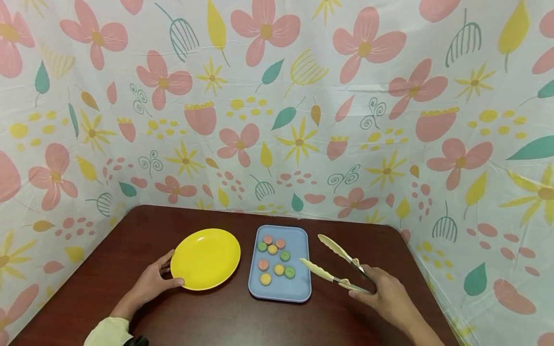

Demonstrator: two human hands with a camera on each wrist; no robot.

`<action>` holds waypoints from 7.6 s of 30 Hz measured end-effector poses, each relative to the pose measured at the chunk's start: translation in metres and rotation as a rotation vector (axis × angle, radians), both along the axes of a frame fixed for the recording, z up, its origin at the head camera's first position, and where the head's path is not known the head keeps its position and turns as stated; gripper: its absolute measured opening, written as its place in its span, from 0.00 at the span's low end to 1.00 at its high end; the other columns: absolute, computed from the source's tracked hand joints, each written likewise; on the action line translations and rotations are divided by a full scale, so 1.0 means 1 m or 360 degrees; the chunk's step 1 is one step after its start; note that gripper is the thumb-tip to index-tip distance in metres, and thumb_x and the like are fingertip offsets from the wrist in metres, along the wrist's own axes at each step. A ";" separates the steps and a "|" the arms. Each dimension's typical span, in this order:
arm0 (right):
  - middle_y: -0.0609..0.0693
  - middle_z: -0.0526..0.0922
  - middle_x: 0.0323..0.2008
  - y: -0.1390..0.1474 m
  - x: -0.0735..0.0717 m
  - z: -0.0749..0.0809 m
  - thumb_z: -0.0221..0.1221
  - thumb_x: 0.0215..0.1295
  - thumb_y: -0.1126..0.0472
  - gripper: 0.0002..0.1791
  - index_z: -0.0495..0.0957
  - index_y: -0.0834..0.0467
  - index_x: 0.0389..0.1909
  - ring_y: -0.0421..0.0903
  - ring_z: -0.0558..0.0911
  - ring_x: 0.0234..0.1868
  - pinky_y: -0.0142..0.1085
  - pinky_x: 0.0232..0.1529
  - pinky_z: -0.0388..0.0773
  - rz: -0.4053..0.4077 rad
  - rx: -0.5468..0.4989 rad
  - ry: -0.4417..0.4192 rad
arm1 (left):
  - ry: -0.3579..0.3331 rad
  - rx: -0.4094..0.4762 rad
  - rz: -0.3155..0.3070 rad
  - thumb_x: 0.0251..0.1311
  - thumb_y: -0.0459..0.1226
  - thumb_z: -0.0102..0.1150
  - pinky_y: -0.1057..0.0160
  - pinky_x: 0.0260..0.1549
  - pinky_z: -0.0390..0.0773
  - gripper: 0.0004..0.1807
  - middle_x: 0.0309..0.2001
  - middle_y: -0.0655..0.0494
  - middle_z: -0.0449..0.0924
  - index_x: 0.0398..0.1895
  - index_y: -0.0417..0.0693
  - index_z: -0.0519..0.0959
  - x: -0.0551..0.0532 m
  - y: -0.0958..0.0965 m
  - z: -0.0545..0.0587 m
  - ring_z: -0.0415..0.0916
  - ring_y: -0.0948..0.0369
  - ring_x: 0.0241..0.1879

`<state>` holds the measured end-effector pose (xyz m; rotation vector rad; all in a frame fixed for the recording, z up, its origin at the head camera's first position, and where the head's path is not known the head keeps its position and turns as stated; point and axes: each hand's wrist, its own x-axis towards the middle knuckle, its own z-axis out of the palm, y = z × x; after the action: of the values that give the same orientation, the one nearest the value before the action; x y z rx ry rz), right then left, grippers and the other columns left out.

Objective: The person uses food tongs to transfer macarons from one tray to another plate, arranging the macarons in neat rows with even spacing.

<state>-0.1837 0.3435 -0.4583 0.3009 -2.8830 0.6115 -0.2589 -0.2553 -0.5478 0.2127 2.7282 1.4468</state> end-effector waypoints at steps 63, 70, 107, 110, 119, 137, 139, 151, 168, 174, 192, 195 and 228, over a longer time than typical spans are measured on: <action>0.35 0.83 0.33 -0.037 -0.029 -0.002 0.67 0.52 0.38 0.27 0.84 0.51 0.47 0.28 0.73 0.28 0.30 0.28 0.71 0.0334 0.0104 0.0061 | 0.0104 -0.0037 0.0025 0.44 0.53 0.73 0.48 0.53 0.74 0.59 0.69 0.39 0.59 0.75 0.40 0.50 0.003 0.002 -0.002 0.70 0.46 0.58; 0.31 0.80 0.30 -0.055 -0.039 0.007 0.64 0.53 0.35 0.27 0.84 0.49 0.47 0.29 0.73 0.27 0.29 0.28 0.71 0.0390 0.0082 0.0109 | 0.0105 -0.0039 0.0022 0.44 0.53 0.73 0.47 0.54 0.73 0.59 0.70 0.39 0.59 0.74 0.40 0.51 0.003 0.003 -0.002 0.70 0.46 0.58; 0.48 0.86 0.42 -0.204 -0.119 0.007 0.69 0.52 0.44 0.30 0.81 0.53 0.55 0.35 0.76 0.23 0.32 0.27 0.71 0.0647 0.0069 0.0152 | 0.0073 -0.0046 0.0036 0.44 0.54 0.73 0.47 0.55 0.72 0.60 0.71 0.40 0.57 0.75 0.40 0.50 0.005 0.003 -0.001 0.69 0.46 0.59; 0.48 0.86 0.44 -0.217 -0.121 0.006 0.66 0.54 0.41 0.31 0.80 0.53 0.55 0.39 0.81 0.30 0.33 0.32 0.76 0.0652 0.0055 0.0087 | 0.0085 -0.0038 0.0033 0.44 0.54 0.73 0.46 0.55 0.72 0.59 0.70 0.40 0.57 0.75 0.40 0.50 0.004 0.004 0.000 0.69 0.45 0.59; 0.49 0.87 0.38 -0.249 -0.127 -0.004 0.65 0.56 0.41 0.30 0.80 0.55 0.56 0.39 0.79 0.23 0.34 0.32 0.78 0.0626 0.0071 -0.0029 | 0.0088 -0.0019 0.0021 0.44 0.54 0.73 0.46 0.55 0.71 0.59 0.70 0.41 0.57 0.75 0.41 0.51 0.003 0.002 0.000 0.68 0.45 0.60; 0.49 0.86 0.42 -0.284 -0.134 -0.018 0.67 0.54 0.42 0.29 0.82 0.55 0.52 0.37 0.79 0.26 0.29 0.26 0.73 0.0603 0.0087 -0.0053 | 0.0104 -0.0030 0.0023 0.44 0.55 0.72 0.45 0.56 0.71 0.59 0.70 0.41 0.58 0.75 0.41 0.51 0.003 0.001 -0.003 0.68 0.45 0.59; 0.49 0.86 0.42 -0.286 -0.135 -0.019 0.67 0.54 0.42 0.29 0.82 0.55 0.52 0.37 0.79 0.26 0.29 0.27 0.73 0.0595 0.0100 -0.0062 | 0.0099 -0.0018 0.0025 0.44 0.55 0.73 0.45 0.56 0.70 0.59 0.70 0.41 0.58 0.75 0.41 0.51 0.003 0.001 -0.003 0.68 0.46 0.59; 0.50 0.86 0.38 -0.285 -0.131 -0.018 0.67 0.54 0.43 0.29 0.81 0.56 0.54 0.35 0.74 0.19 0.30 0.23 0.71 0.0598 0.0074 -0.0111 | 0.0113 -0.0005 0.0017 0.43 0.54 0.73 0.46 0.55 0.71 0.59 0.70 0.42 0.58 0.74 0.41 0.51 0.002 0.000 -0.005 0.69 0.46 0.59; 0.40 0.68 0.11 -0.202 -0.093 0.026 0.68 0.52 0.43 0.33 0.79 0.54 0.57 0.37 0.53 0.11 0.30 0.18 0.60 0.0528 -0.0001 0.0067 | 0.0118 -0.0002 0.0013 0.44 0.54 0.73 0.46 0.54 0.72 0.59 0.69 0.40 0.59 0.74 0.40 0.51 0.002 0.001 -0.004 0.69 0.46 0.58; 0.45 0.86 0.33 -0.176 -0.079 0.031 0.70 0.50 0.44 0.31 0.80 0.53 0.55 0.36 0.75 0.26 0.31 0.26 0.69 0.0419 0.0043 0.0042 | 0.0107 -0.0012 0.0033 0.44 0.53 0.74 0.46 0.54 0.72 0.59 0.70 0.40 0.58 0.74 0.39 0.51 0.003 0.001 -0.003 0.69 0.46 0.58; 0.45 0.85 0.42 -0.098 -0.031 0.014 0.67 0.47 0.35 0.34 0.84 0.54 0.49 0.38 0.80 0.35 0.36 0.33 0.75 0.0202 0.0104 0.0002 | 0.0100 -0.0018 0.0032 0.44 0.54 0.73 0.46 0.55 0.72 0.59 0.70 0.40 0.57 0.75 0.41 0.51 0.003 0.000 -0.004 0.69 0.45 0.59; 0.43 0.85 0.40 -0.087 -0.028 0.010 0.70 0.47 0.39 0.30 0.84 0.53 0.48 0.36 0.79 0.32 0.34 0.31 0.73 0.0213 0.0112 0.0015 | 0.0120 -0.0018 0.0022 0.44 0.54 0.73 0.46 0.54 0.72 0.59 0.70 0.40 0.58 0.75 0.41 0.51 0.004 0.001 -0.003 0.69 0.45 0.59; 0.46 0.85 0.41 -0.059 -0.021 -0.023 0.68 0.49 0.39 0.31 0.84 0.56 0.48 0.35 0.79 0.34 0.32 0.30 0.74 0.0237 0.0118 -0.0135 | 0.0100 0.0002 0.0014 0.45 0.53 0.73 0.46 0.55 0.72 0.58 0.70 0.40 0.57 0.75 0.41 0.51 0.008 0.001 -0.001 0.68 0.45 0.59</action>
<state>-0.2048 0.2844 -0.4809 0.5161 -2.9892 0.5542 -0.2511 -0.2546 -0.5493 0.2507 2.7812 1.4690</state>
